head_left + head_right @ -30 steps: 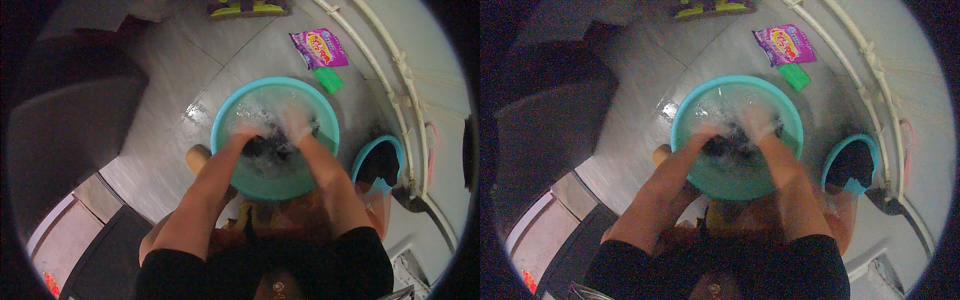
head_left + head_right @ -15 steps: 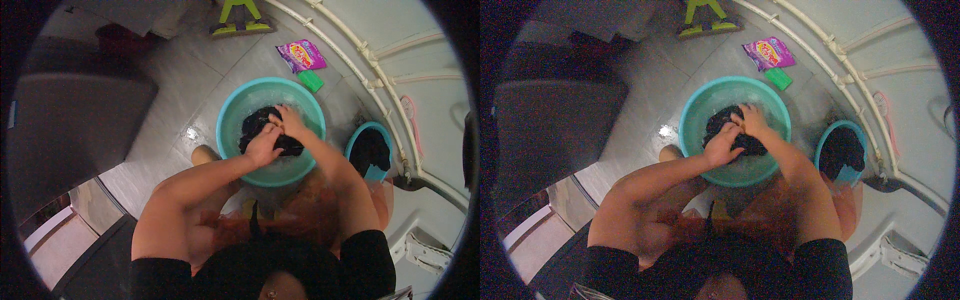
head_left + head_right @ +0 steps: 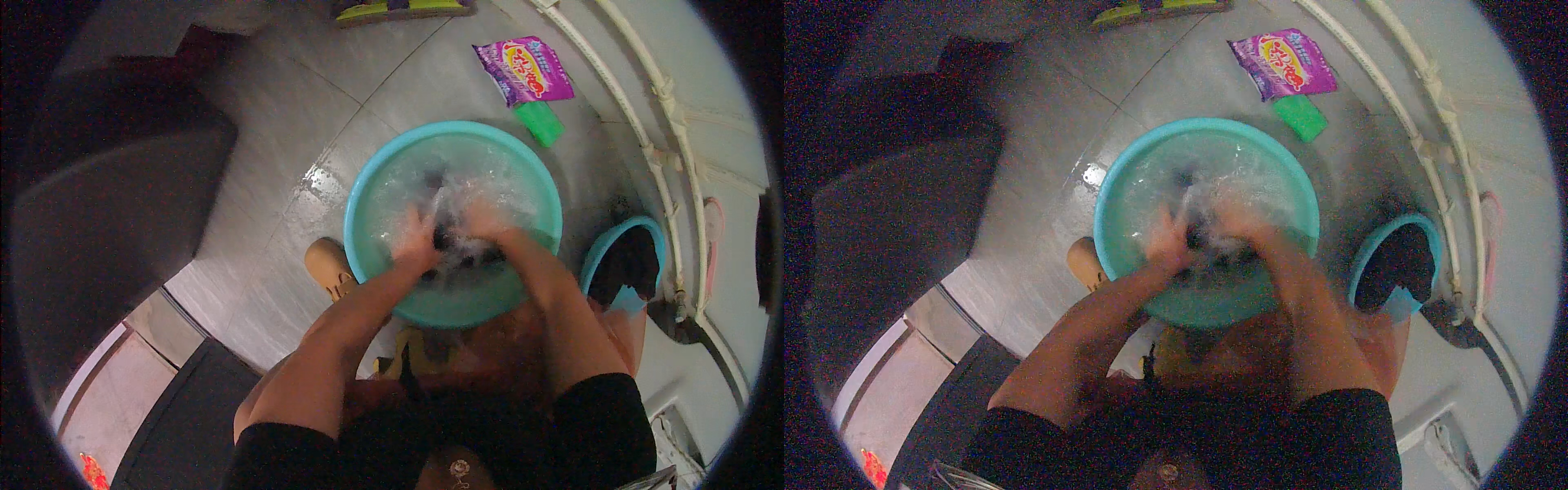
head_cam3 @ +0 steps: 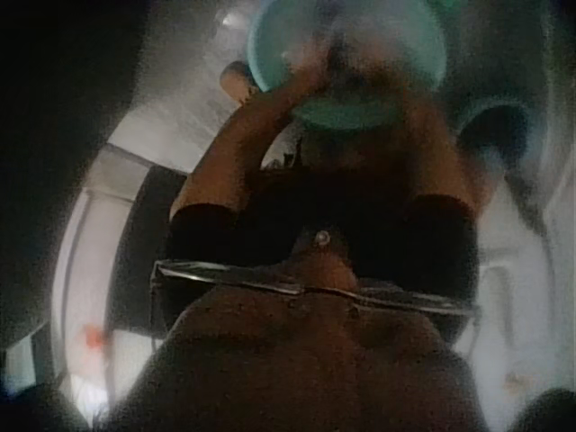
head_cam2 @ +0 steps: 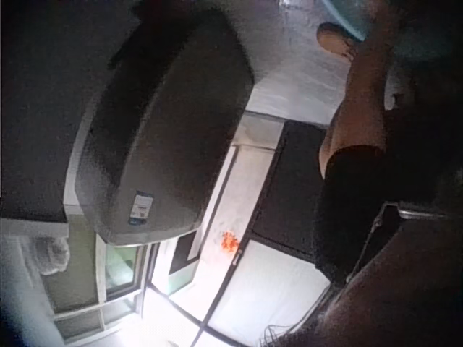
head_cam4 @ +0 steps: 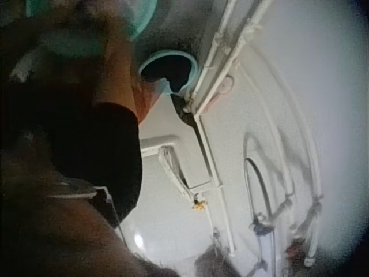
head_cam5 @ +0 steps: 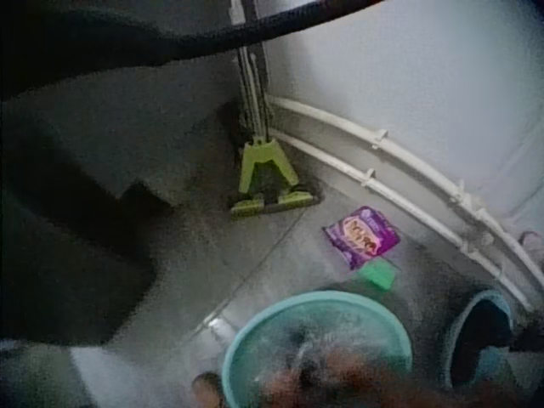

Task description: The person washes a white cloth and several black garments by hand in a blue basin filled with soapy water. They scrub, rinse, and wring out each item before placing them aside.

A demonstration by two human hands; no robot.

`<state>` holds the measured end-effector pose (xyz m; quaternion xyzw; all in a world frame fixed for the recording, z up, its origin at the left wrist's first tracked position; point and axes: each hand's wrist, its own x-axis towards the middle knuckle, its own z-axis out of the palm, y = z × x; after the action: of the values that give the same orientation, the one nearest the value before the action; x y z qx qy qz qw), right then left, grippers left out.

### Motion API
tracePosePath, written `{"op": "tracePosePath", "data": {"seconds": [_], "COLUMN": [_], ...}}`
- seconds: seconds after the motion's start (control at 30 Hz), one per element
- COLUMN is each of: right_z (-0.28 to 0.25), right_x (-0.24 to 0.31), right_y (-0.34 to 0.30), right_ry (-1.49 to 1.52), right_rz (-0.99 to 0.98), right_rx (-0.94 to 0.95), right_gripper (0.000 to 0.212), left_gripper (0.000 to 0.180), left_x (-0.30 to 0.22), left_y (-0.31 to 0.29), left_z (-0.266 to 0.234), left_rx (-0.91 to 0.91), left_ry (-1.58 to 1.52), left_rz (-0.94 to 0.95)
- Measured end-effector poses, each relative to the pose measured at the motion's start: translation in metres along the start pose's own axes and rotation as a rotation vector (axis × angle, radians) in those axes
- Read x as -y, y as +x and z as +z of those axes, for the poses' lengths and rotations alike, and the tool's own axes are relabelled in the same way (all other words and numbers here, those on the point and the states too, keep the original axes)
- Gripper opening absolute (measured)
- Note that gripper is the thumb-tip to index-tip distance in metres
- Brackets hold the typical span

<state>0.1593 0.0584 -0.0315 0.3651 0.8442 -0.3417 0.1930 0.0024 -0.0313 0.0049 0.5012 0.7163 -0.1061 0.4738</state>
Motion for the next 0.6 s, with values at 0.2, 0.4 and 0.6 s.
{"op": "tracePosePath", "data": {"seconds": [0.2,0.4,0.6], "right_z": [-0.023,-0.046,-0.076], "right_x": [0.012,0.022,-0.019], "right_y": [0.028,0.028,-0.019], "right_ry": [0.103,0.236,0.884], "right_rz": [0.107,0.285,0.096], "right_rx": [0.001,-0.248,-0.068], "right_gripper": [0.061,0.045,0.043], "left_gripper": [0.100,0.090,0.074], "left_x": [0.048,0.023,-0.024], "left_y": [0.055,0.044,-0.041], "left_z": [0.019,-0.063,-0.088], "left_rx": [-0.122,-0.048,-0.394], "left_ry": [-0.237,-0.372,0.024], "left_rz": [0.110,0.061,0.310]}}
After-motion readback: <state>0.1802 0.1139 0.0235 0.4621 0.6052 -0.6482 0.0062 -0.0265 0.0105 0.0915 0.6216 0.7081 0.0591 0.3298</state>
